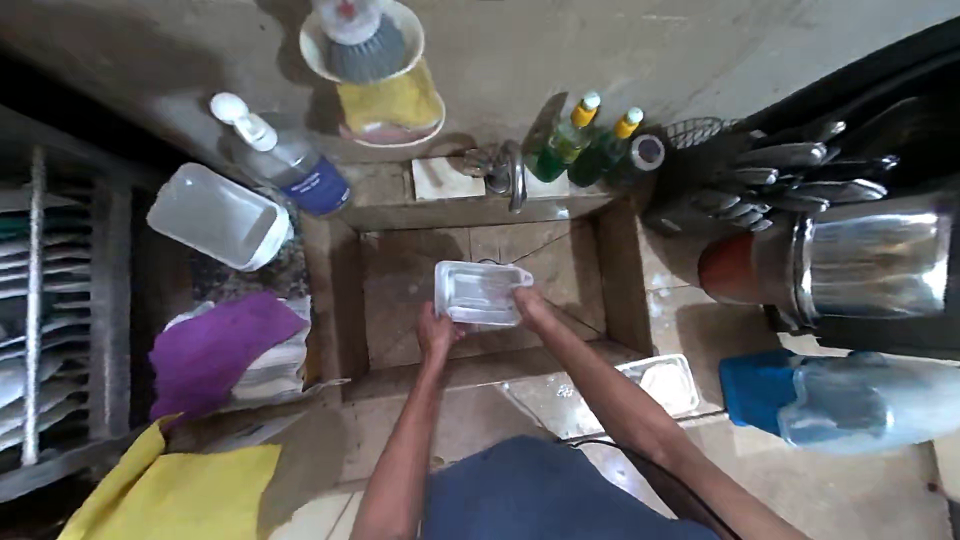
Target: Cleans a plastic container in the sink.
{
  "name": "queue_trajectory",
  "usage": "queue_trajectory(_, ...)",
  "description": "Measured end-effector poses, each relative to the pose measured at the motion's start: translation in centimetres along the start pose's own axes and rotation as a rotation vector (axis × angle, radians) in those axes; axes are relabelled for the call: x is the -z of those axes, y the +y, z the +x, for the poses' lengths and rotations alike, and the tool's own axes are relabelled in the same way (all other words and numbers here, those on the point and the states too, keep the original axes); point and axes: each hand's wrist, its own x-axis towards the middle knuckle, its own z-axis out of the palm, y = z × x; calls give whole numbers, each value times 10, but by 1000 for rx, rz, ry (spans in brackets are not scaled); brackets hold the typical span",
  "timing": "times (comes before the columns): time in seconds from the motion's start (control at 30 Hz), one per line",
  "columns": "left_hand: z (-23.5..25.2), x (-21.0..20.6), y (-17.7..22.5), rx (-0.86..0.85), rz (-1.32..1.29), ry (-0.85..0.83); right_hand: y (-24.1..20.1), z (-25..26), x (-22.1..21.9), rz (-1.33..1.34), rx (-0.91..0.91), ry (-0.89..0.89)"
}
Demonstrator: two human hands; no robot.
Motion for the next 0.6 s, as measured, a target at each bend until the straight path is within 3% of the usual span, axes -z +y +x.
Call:
queue_trajectory(0.07,5,14,12,-85,238,-259,-1,9,37,-9,-66,43)
queue_trajectory(0.13,7,29,36,-266,357,-346,6,25,74,-5,14,58)
queue_trajectory(0.23,52,28,90,-512,318,-189,5,42,105,55,33,145)
queue_trajectory(0.33,98,18,158,-613,303,-67,3,53,110,98,-9,204)
queue_trajectory(0.47,136,-1,224,-561,350,-134,8,65,120,140,-39,266)
queue_trajectory(0.6,152,-4,244,-472,338,-270,2,62,139,67,4,386)
